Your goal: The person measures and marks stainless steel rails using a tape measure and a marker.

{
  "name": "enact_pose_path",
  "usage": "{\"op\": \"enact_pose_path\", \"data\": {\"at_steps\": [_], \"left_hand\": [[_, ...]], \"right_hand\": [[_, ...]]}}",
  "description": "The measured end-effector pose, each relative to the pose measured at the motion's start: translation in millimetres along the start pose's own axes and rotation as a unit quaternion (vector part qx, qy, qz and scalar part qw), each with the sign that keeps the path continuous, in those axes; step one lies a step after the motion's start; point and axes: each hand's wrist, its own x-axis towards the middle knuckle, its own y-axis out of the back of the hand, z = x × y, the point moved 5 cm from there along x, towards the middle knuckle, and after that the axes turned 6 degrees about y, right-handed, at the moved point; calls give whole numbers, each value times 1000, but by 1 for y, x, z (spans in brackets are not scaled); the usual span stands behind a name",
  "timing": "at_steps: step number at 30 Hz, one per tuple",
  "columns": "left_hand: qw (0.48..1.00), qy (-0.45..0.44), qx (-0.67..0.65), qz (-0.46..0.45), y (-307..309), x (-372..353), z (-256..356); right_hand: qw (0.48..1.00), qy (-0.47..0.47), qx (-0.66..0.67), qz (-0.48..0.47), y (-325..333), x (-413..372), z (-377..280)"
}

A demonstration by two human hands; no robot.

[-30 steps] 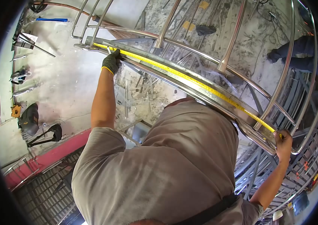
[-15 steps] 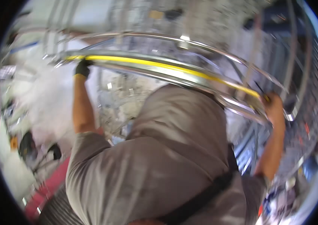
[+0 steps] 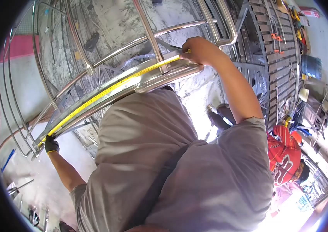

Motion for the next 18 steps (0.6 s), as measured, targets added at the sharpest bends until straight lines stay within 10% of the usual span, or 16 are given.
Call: {"op": "enact_pose_path", "data": {"at_steps": [3, 18], "left_hand": [[1000, 19, 18, -10, -2, 1, 5], [992, 97, 79, 19, -8, -12, 16]], "right_hand": [[984, -122, 111, -71, 12, -8, -15], [976, -108, 122, -147, 9, -1, -19]]}}
